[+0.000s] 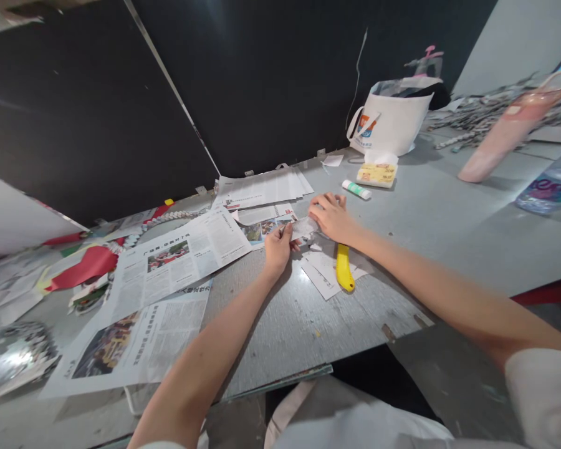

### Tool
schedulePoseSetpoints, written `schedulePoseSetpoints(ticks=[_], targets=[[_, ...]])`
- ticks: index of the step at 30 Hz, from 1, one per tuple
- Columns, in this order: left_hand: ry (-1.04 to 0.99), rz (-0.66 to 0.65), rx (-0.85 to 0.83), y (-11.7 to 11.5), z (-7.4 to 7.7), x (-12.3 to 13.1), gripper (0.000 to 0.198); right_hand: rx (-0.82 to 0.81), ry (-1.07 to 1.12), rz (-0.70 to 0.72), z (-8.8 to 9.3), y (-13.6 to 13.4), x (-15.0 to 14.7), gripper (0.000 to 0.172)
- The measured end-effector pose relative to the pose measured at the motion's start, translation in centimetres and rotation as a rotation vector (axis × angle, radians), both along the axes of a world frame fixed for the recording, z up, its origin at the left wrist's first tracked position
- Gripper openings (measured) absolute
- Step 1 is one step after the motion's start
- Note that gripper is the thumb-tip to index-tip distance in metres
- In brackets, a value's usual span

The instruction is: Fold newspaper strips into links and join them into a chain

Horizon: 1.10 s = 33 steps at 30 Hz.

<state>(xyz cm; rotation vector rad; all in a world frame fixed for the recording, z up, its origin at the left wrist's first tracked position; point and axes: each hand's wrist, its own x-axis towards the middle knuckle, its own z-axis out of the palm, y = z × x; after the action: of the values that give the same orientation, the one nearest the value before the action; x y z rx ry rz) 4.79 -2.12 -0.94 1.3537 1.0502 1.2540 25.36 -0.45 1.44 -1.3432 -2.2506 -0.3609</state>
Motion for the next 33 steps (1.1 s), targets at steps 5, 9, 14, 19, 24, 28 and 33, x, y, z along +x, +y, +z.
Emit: schedulePoseSetpoints(ticks=[5, 9, 14, 19, 24, 28, 33], targets=[[-0.077, 0.04, -0.074, 0.5, -0.2, -0.1, 0.051, -0.028, 0.315, -0.063, -0.6, 1.1, 0.3, 0.034], [-0.161, 0.042, -0.089, 0.7, -0.4, -0.4, 0.052, -0.201, 0.821, 0.097, -0.4, 0.7, -0.7, 0.037], [-0.193, 0.019, -0.105, 0.8, -0.4, -0.5, 0.05, -0.589, 1.144, 0.16, -0.2, 0.3, -1.2, 0.051], [-0.2, 0.062, -0.133, 0.9, -0.4, -0.4, 0.048, -0.67, 1.256, 0.126, -0.2, 0.6, -1.1, 0.054], [-0.216, 0.062, -0.129, 1.1, -0.6, -0.4, 0.047, -0.67, 1.071, 0.15, -0.2, 0.5, -0.7, 0.052], [-0.208, 0.066, -0.108, 1.1, -0.5, -0.3, 0.047, -0.637, 1.059, 0.148, -0.4, 0.6, -0.5, 0.05], [-0.206, 0.011, -0.109, 0.9, -0.2, -0.4, 0.042, -0.62, 1.117, 0.158, -0.8, 1.0, -0.5, 0.049]])
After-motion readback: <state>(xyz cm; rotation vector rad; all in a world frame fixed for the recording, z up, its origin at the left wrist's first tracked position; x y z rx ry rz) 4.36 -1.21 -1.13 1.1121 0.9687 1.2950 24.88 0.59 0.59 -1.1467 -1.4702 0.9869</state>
